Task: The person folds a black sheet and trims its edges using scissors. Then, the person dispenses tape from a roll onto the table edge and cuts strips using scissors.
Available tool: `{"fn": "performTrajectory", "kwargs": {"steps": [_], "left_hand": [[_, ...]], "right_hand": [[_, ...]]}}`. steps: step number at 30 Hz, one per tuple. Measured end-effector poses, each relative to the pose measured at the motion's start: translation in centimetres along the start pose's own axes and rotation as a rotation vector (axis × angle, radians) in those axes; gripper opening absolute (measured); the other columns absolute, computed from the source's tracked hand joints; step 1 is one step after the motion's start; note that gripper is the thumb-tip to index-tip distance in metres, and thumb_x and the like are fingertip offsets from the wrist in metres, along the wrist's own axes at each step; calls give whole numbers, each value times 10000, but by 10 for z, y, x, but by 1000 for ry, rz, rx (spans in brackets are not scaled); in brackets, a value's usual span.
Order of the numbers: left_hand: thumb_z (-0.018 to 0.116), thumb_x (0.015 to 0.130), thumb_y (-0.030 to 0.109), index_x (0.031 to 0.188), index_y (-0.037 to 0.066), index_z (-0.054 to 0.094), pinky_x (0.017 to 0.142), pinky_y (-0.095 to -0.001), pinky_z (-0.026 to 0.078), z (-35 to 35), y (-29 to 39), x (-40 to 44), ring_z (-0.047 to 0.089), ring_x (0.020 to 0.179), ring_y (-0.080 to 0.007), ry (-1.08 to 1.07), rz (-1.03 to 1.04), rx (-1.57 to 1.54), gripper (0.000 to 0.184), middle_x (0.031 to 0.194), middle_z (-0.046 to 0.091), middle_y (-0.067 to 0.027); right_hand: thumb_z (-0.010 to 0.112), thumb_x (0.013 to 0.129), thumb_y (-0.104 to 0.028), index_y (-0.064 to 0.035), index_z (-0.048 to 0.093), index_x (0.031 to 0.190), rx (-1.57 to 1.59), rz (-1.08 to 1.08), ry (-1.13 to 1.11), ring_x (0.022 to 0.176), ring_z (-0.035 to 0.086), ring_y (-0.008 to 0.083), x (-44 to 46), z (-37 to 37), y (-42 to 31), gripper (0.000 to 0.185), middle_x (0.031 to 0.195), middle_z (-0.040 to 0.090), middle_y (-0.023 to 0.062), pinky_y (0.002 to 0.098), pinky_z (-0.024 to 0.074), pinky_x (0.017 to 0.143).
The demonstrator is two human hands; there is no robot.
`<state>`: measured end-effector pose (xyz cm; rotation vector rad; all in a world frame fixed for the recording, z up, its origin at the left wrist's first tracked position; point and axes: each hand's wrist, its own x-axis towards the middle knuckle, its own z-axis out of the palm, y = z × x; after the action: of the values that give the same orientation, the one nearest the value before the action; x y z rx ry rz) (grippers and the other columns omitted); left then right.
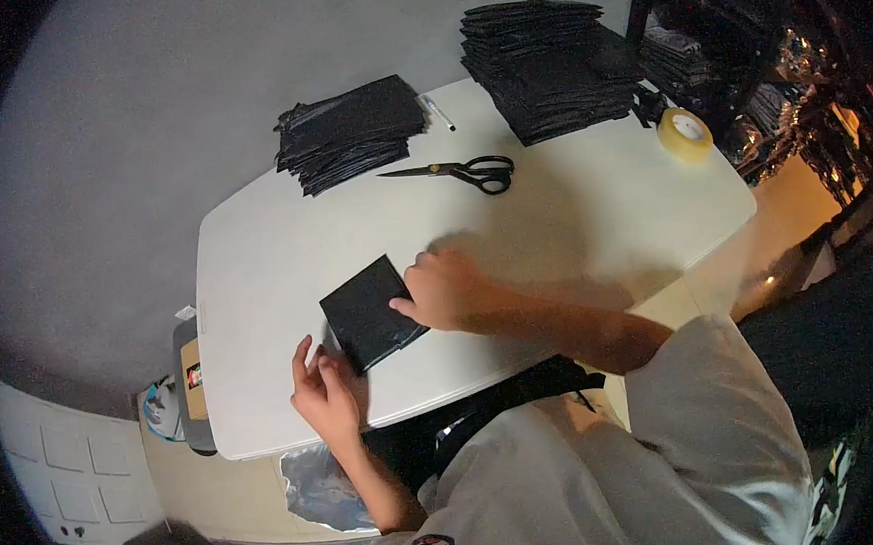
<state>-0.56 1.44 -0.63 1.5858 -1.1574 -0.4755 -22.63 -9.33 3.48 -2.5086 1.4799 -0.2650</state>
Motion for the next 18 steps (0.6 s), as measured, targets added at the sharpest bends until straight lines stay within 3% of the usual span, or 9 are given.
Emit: {"fn": "performTrajectory", "kwargs": {"steps": [2,4,5,7,10,12,14,16,18], "left_hand": [[592,1037,153,1377,-17,610,830,-325,573,-1,1,-1,757,906,-199,-42,2,-48,381,1015,783,-216],[601,1032,150,1388,-13,607,831,-323,573,-2,-2,-1,758,911,-200,-79,4,-94,392,1008,786,-210],[619,1028,156,1398,-7,604,839,-326,574,-3,-5,-1,760,918,-198,-110,10,-135,404,1001,787,-206],[637,1024,163,1407,-1,602,847,-328,576,-5,-7,1,762,925,-196,-144,21,-175,418,994,789,-201],[664,1021,184,1380,5,629,882,-349,579,-7,-7,0,778,980,-238,-267,83,-157,403,977,789,-207],[661,1024,188,1368,6,637,881,-348,578,-7,-8,0,781,980,-249,-267,86,-158,390,977,787,-211],[659,1028,193,1357,7,646,881,-347,578,-7,-7,0,785,979,-260,-265,91,-161,378,977,786,-215],[653,1035,204,1347,9,651,865,-349,580,-6,-2,0,789,963,-265,-240,98,-163,369,978,783,-226],[649,1037,212,1346,9,652,853,-351,582,-4,-2,0,791,959,-268,-239,97,-156,370,978,781,-232]], "right_hand": [[710,948,-456,11,753,885,38,61,10,905,719,370,-4,11,-1,472,884,731,202,481,561,848],[781,918,-367,-6,754,902,344,33,191,861,726,340,-1,31,4,363,909,738,197,444,563,831],[781,918,-367,-6,754,902,343,37,191,861,726,340,2,40,8,363,909,738,197,444,563,831],[847,878,-296,-37,768,932,686,140,277,892,732,269,8,46,12,277,931,754,151,416,558,819],[897,829,-306,-42,775,1043,905,247,267,963,740,234,1,18,22,361,1004,783,113,390,570,846],[871,862,-290,-78,765,1100,1025,374,272,995,707,180,-4,-10,41,336,1004,752,42,349,555,885],[844,891,-270,-76,744,1137,1382,365,419,1024,707,188,5,-20,99,328,1023,751,38,367,566,930],[797,939,-285,-82,740,1137,1533,245,559,1039,706,166,3,-65,153,289,1039,745,24,361,587,916],[741,988,-299,-93,737,1146,1480,298,769,1035,705,137,-2,-123,170,260,1069,740,16,335,607,868]]}}
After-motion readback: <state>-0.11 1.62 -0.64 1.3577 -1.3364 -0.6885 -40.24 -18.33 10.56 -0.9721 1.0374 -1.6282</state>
